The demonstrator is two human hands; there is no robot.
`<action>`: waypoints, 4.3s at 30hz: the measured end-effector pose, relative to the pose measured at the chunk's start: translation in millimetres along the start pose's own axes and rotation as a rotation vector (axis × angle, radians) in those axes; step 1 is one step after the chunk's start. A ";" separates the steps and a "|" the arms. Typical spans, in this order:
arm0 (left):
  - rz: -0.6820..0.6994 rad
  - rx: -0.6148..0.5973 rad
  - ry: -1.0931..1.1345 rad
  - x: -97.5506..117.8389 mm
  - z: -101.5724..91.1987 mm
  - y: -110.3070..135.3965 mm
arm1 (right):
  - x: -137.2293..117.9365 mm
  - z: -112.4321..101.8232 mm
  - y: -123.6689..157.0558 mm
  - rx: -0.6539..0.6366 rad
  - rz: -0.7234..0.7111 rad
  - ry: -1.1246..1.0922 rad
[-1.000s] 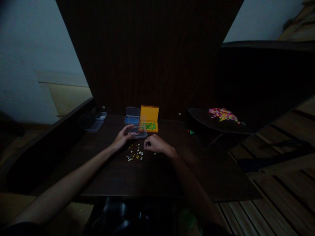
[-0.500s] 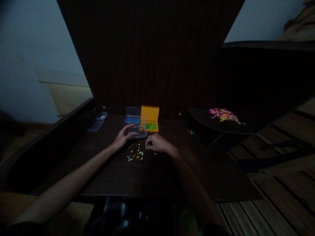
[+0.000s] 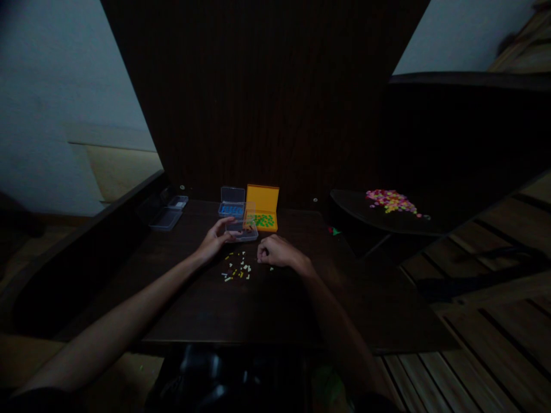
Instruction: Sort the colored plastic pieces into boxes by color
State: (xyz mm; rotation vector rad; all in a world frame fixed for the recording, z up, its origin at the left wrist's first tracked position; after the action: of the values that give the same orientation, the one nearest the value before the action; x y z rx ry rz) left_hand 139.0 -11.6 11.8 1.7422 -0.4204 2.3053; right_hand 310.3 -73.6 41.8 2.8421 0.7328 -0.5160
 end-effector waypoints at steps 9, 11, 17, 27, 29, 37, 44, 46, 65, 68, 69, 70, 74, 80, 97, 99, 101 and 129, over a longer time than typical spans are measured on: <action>0.018 -0.010 -0.019 -0.1 -1.2 -1.2 | 2.8 -1.8 0.2 0.037 0.016 0.048; 0.010 -0.001 -0.012 0.4 -1.2 -0.7 | 3.7 -2.1 -0.1 0.052 0.019 0.062; 0.005 0.015 -0.005 0.9 -1.1 -0.8 | 1.2 -0.3 -1.9 0.070 -0.020 0.059; 0.021 0.003 -0.031 -1.1 -2.1 -2.3 | -0.2 -0.4 -2.0 0.090 0.004 0.089; 0.012 0.011 -0.018 -0.7 -1.8 -1.9 | -1.9 1.3 -3.2 0.085 0.005 0.102; 0.012 -0.001 -0.014 0.4 -1.1 -0.5 | -14.2 3.0 -4.1 0.064 0.014 0.112; -0.016 -0.009 0.013 -1.8 1.3 -2.0 | -24.0 -29.9 -4.0 0.189 -0.108 -0.153; -0.019 -0.041 0.029 -2.1 3.9 -1.5 | -23.4 -41.7 -9.6 0.251 -0.083 -0.144; 0.030 -0.165 -0.001 -7.0 12.0 3.5 | -26.7 -38.8 -48.1 0.147 0.037 0.228; -0.009 -0.171 0.063 -8.6 13.2 3.3 | -28.6 -45.8 -39.2 0.184 0.035 0.197; -0.018 -0.175 0.083 -8.6 13.5 3.3 | -28.8 -48.6 -35.6 0.199 0.032 0.176; -0.025 -0.180 0.099 -8.7 13.8 3.3 | -28.7 -51.3 -31.7 0.212 0.026 0.150; -0.038 -0.194 0.128 -9.6 13.1 2.7 | -26.5 -58.8 -15.6 0.221 -0.023 0.052; -0.033 -0.176 0.091 -10.2 11.0 2.7 | -22.7 -48.8 5.5 0.121 -0.024 0.060; 0.011 -0.041 0.055 -7.0 6.7 2.2 | -21.2 -1.8 27.6 -0.125 -0.028 0.062; 0.016 -0.019 0.037 -6.8 5.9 1.6 | -22.8 -1.6 25.8 -0.119 -0.038 0.050; 0.024 -0.012 0.031 -6.8 5.8 0.9 | -23.8 -3.8 24.1 -0.118 -0.047 0.040; 0.038 -0.065 0.014 -8.0 8.1 2.4 | -37.7 -29.0 -47.3 0.134 0.046 0.348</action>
State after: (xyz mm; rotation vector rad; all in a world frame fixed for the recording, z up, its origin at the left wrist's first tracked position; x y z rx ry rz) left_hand 147.6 -16.8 6.0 1.7008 -0.5240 2.3017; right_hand 264.4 -42.2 79.4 3.1067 0.7054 -0.0624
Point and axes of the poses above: each hand's wrist, its own y-axis away from the middle knuckle, its own z-axis out of the palm, x = y × z, the point moved 5 cm from there along -y, towards the middle knuckle, and after that the axes turned 3 degrees about y, right-handed, at the moved point
